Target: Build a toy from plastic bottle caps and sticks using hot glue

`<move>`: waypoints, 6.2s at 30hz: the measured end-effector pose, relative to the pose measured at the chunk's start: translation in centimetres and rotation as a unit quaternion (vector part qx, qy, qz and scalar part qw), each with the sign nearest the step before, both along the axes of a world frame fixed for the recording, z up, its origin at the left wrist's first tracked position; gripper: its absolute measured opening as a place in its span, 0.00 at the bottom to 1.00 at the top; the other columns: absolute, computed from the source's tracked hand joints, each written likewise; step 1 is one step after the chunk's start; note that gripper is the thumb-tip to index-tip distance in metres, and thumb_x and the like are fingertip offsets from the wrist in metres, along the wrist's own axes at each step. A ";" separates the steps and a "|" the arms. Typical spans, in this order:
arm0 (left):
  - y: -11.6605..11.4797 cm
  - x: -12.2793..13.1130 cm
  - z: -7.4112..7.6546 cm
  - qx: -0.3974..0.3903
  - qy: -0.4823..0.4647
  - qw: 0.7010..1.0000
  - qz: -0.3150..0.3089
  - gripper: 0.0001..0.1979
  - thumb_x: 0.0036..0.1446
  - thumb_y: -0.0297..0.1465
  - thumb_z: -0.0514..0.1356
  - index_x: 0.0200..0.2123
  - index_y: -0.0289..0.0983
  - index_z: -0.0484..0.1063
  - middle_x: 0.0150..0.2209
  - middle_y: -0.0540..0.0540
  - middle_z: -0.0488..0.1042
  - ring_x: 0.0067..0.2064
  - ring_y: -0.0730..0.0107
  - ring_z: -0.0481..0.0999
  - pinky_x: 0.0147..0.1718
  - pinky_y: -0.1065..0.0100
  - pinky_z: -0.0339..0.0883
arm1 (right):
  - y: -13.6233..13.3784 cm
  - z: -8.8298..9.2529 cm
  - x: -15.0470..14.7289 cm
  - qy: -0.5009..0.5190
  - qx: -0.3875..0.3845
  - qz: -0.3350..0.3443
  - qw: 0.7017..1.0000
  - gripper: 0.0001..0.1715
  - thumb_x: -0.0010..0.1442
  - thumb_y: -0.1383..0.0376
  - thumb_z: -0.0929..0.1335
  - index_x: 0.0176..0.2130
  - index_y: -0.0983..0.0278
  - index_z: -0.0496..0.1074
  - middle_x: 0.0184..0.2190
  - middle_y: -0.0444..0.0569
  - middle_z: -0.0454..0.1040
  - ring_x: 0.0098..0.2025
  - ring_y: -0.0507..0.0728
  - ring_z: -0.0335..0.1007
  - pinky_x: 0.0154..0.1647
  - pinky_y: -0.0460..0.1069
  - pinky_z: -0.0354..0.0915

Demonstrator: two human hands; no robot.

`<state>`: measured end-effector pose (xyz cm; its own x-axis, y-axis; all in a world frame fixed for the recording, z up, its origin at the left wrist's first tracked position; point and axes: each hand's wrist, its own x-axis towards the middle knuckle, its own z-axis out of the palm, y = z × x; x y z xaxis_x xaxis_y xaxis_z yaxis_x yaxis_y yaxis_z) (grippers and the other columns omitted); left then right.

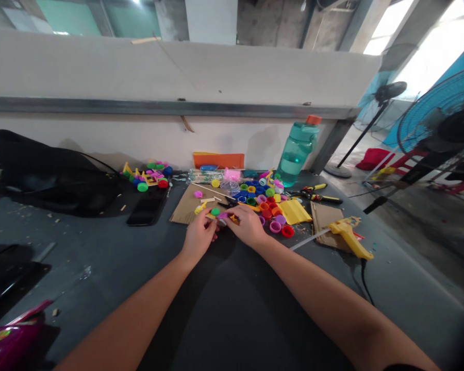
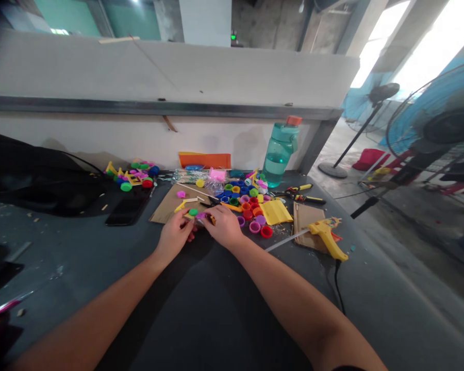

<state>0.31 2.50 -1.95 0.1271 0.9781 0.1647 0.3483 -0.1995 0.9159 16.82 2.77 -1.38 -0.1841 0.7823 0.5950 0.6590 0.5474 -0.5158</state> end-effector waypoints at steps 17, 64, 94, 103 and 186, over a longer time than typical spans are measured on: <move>0.0 0.2 0.0 -0.017 0.025 0.999 0.032 0.16 0.54 0.33 0.55 0.46 0.37 0.66 0.24 0.50 0.72 0.19 0.72 0.71 0.16 0.73 0.64 | -0.2 0.2 0.6 0.100 -0.082 -0.072 0.989 0.13 0.59 0.56 0.63 0.33 0.63 0.69 0.27 0.45 0.71 0.29 0.52 0.67 0.31 0.46 0.64; -3.1 2.3 1.4 -0.178 -0.214 0.947 -0.161 0.13 0.49 0.39 0.61 0.30 0.34 0.70 0.26 0.49 0.71 0.23 0.76 0.70 0.18 0.74 0.66 | -5.3 1.5 1.8 0.116 -0.232 0.001 0.966 0.15 0.57 0.56 0.65 0.27 0.64 0.70 0.24 0.44 0.72 0.28 0.52 0.67 0.29 0.45 0.61; -3.2 2.5 1.7 -0.180 -0.200 0.953 -0.137 0.13 0.46 0.38 0.63 0.31 0.34 0.74 0.25 0.49 0.71 0.25 0.75 0.69 0.21 0.75 0.64 | -7.7 3.0 3.8 0.238 -0.345 -0.010 0.908 0.15 0.53 0.56 0.66 0.36 0.64 0.69 0.28 0.46 0.72 0.28 0.52 0.71 0.20 0.44 0.67; -3.3 2.6 1.8 -0.181 -0.157 0.959 -0.154 0.11 0.48 0.37 0.62 0.29 0.34 0.73 0.22 0.50 0.70 0.23 0.75 0.69 0.21 0.74 0.65 | -6.6 0.8 2.1 0.315 -0.358 0.006 0.879 0.16 0.50 0.54 0.70 0.29 0.65 0.70 0.21 0.42 0.70 0.20 0.48 0.65 0.18 0.42 0.63; -3.0 2.3 1.7 -0.209 -0.189 0.942 -0.184 0.12 0.49 0.38 0.62 0.28 0.33 0.71 0.22 0.50 0.69 0.25 0.75 0.68 0.24 0.73 0.64 | -7.3 1.2 2.9 0.053 -0.110 -0.015 0.992 0.15 0.53 0.62 0.69 0.42 0.60 0.72 0.36 0.49 0.75 0.35 0.55 0.70 0.36 0.49 0.66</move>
